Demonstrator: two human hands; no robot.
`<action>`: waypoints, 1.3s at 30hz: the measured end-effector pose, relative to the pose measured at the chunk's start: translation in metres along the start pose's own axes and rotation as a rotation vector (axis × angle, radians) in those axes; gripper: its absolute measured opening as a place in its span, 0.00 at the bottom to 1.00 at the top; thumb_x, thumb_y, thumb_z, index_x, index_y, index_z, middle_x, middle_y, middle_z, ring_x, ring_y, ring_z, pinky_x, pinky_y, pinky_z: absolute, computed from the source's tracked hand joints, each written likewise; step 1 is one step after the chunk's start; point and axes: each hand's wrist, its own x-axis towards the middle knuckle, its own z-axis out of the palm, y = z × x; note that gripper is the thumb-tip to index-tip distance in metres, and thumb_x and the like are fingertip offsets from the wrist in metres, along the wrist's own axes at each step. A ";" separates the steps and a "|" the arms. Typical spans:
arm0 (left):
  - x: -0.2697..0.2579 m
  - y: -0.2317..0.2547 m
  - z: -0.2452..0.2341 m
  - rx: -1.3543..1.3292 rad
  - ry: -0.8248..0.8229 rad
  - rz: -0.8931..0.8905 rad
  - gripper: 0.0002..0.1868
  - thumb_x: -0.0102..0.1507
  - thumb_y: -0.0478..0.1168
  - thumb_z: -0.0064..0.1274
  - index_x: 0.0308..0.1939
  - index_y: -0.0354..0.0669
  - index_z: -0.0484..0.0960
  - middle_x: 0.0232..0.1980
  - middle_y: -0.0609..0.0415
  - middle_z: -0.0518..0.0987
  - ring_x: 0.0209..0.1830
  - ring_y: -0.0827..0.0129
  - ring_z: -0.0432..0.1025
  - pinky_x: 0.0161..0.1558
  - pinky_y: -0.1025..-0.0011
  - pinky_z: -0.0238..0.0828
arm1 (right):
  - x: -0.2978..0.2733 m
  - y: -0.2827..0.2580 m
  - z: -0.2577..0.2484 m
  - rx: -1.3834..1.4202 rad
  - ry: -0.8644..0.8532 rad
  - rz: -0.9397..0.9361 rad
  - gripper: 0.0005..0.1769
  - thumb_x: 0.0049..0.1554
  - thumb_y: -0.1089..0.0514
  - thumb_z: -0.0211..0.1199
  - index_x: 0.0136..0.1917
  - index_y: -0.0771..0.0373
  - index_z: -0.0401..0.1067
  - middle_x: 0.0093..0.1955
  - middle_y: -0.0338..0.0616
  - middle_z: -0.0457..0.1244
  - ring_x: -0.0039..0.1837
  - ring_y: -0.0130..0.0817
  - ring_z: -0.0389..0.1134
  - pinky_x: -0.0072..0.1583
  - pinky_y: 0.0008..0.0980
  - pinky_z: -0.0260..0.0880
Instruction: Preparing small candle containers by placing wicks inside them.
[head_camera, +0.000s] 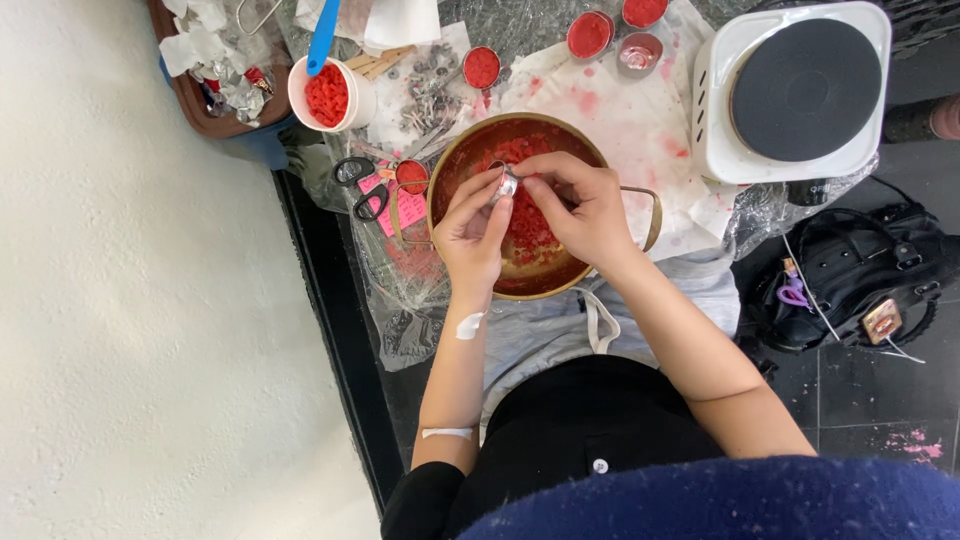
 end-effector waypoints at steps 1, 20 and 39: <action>0.000 -0.001 0.000 -0.001 0.000 0.000 0.13 0.68 0.22 0.54 0.56 0.30 0.82 0.65 0.43 0.77 0.65 0.63 0.73 0.68 0.68 0.71 | 0.000 -0.001 0.000 -0.001 0.001 0.000 0.08 0.66 0.71 0.59 0.58 0.67 0.74 0.50 0.41 0.71 0.51 0.18 0.69 0.50 0.21 0.71; -0.001 -0.001 0.007 0.024 -0.023 -0.013 0.14 0.68 0.22 0.55 0.57 0.32 0.84 0.64 0.45 0.77 0.65 0.64 0.73 0.68 0.69 0.71 | -0.002 0.010 -0.007 0.085 0.003 -0.003 0.09 0.66 0.71 0.59 0.59 0.68 0.73 0.52 0.41 0.70 0.53 0.21 0.71 0.53 0.22 0.71; -0.001 0.002 0.005 0.073 -0.025 0.051 0.13 0.68 0.22 0.56 0.56 0.32 0.84 0.63 0.46 0.77 0.65 0.63 0.74 0.68 0.68 0.73 | 0.001 0.006 -0.005 -0.012 -0.013 -0.004 0.08 0.65 0.70 0.61 0.57 0.68 0.76 0.53 0.42 0.71 0.54 0.21 0.70 0.53 0.23 0.71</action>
